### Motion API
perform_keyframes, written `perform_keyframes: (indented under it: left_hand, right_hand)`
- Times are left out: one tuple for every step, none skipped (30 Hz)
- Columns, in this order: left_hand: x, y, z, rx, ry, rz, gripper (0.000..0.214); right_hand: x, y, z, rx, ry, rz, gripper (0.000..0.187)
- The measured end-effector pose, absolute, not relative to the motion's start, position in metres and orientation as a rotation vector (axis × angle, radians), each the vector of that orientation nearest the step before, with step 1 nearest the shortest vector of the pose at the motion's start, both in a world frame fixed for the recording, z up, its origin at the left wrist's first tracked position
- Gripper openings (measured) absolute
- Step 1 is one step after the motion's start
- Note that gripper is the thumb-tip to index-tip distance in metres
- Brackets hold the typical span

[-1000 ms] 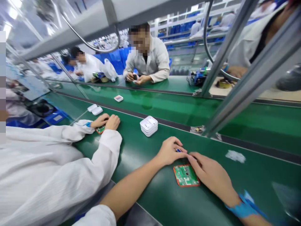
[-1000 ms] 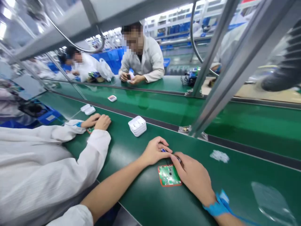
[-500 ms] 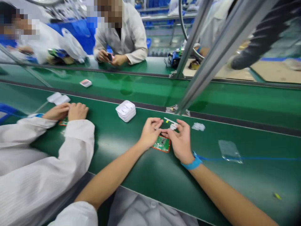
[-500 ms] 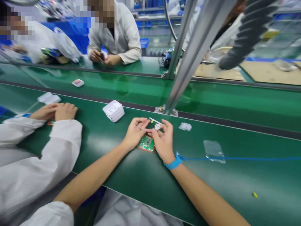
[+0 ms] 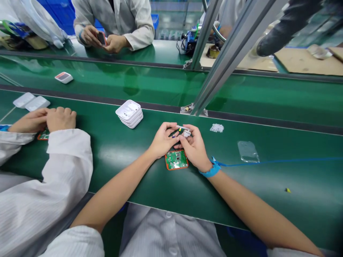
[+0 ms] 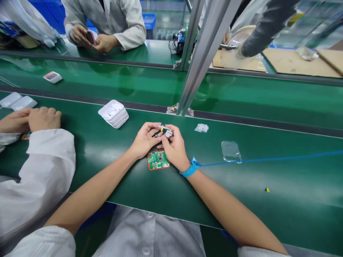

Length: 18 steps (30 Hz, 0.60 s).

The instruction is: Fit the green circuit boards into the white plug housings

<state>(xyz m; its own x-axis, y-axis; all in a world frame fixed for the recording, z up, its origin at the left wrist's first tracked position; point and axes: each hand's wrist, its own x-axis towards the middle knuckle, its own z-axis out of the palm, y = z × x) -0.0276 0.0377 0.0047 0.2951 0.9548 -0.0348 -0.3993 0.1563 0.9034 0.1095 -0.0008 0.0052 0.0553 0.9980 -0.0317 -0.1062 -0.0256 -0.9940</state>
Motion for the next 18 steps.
perform_keyframes:
  left_hand:
    - [-0.0270,0.0370,0.0054,0.930,0.785,1.118,0.049]
    - [-0.0264,0.0363,0.0058,0.916,0.830,1.133,0.049]
    - [-0.0258,0.0355,0.0059,0.906,0.868,1.147,0.048]
    - [-0.0253,0.0347,0.0058,0.908,0.903,1.160,0.046]
    - [-0.0248,0.0341,0.0055,0.923,0.935,1.170,0.043]
    - [-0.0246,0.0336,0.0051,0.944,0.967,1.177,0.041]
    - [-0.0246,0.0334,0.0047,0.970,0.996,1.180,0.039]
    - [-0.0250,0.0334,0.0044,1.000,1.013,1.177,0.036]
    - [-0.0257,0.0337,0.0043,1.031,1.016,1.173,0.033]
    - [-0.0268,0.0341,0.0043,1.061,1.002,1.166,0.031]
    - [-0.0281,0.0345,0.0045,1.092,0.974,1.152,0.029]
    - [-0.0296,0.0350,0.0049,1.121,0.940,1.132,0.027]
    - [-0.0311,0.0354,0.0053,1.144,0.908,1.109,0.027]
    - [-0.0324,0.0356,0.0059,1.158,0.882,1.086,0.027]
    - [-0.0334,0.0358,0.0064,1.165,0.863,1.064,0.028]
    - [-0.0341,0.0359,0.0069,1.167,0.850,1.041,0.028]
    - [-0.0345,0.0361,0.0074,1.161,0.841,1.018,0.028]
    - [-0.0345,0.0363,0.0078,1.149,0.840,1.004,0.028]
  right_hand:
    - [0.1090,-0.0013,0.0041,-1.191,-1.083,1.207,0.047]
    - [0.1085,-0.0018,0.0032,-1.202,-1.084,1.160,0.046]
    - [0.1080,-0.0023,0.0025,-1.208,-1.080,1.102,0.045]
    - [0.1076,-0.0027,0.0019,-1.210,-1.075,1.046,0.044]
    - [0.1073,-0.0029,0.0016,-1.206,-1.071,1.007,0.043]
    - [0.1072,-0.0029,0.0014,-1.202,-1.068,0.990,0.042]
    - [0.1073,-0.0027,0.0013,-1.202,-1.063,0.994,0.042]
    - [0.1076,-0.0023,0.0012,-1.208,-1.055,1.012,0.043]
    - [0.1082,-0.0018,0.0009,-1.219,-1.043,1.029,0.043]
    - [0.1088,-0.0012,0.0004,-1.235,-1.028,1.036,0.044]
    - [0.1094,-0.0006,-0.0002,-1.254,-1.014,1.036,0.045]
    - [0.1100,0.0000,-0.0009,-1.270,-1.002,1.034,0.045]
    - [0.1104,0.0005,-0.0016,-1.278,-0.991,1.034,0.045]
    - [0.1108,0.0009,-0.0022,-1.278,-0.981,1.033,0.044]
    - [0.1110,0.0012,-0.0027,-1.272,-0.971,1.032,0.044]
    - [0.1110,0.0013,-0.0029,-1.263,-0.962,1.027,0.043]
    - [0.1110,0.0014,-0.0029,-1.253,-0.954,1.020,0.042]
    - [0.1110,0.0014,-0.0026,-1.244,-0.949,1.013,0.042]
